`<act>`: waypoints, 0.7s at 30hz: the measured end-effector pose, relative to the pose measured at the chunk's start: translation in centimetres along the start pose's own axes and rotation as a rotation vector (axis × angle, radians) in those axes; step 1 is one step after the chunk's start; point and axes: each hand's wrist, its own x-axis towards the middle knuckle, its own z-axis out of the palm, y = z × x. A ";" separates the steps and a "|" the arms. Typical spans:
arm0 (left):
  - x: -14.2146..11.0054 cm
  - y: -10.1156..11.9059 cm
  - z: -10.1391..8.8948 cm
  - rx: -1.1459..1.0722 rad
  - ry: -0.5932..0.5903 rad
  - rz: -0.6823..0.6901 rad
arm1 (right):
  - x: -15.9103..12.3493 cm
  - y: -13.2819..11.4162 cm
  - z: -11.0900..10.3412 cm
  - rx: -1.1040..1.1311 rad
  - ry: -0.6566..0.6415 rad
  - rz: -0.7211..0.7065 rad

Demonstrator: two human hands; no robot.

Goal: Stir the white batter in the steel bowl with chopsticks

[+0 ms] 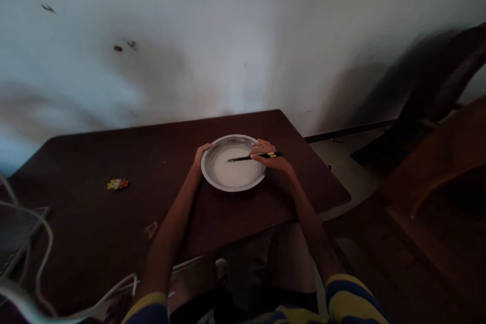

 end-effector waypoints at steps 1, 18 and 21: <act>0.4 0.1 -0.2 0.010 -0.011 -0.006 | 0.3 0.0 0.3 -0.014 0.049 0.014; -4.2 -3.2 -0.4 -0.010 -0.054 0.360 | 0.9 -3.1 0.1 -0.149 -0.046 -0.119; -5.2 -3.9 -0.7 -0.046 -0.027 0.398 | 2.0 -3.3 -0.9 -0.251 -0.015 -0.130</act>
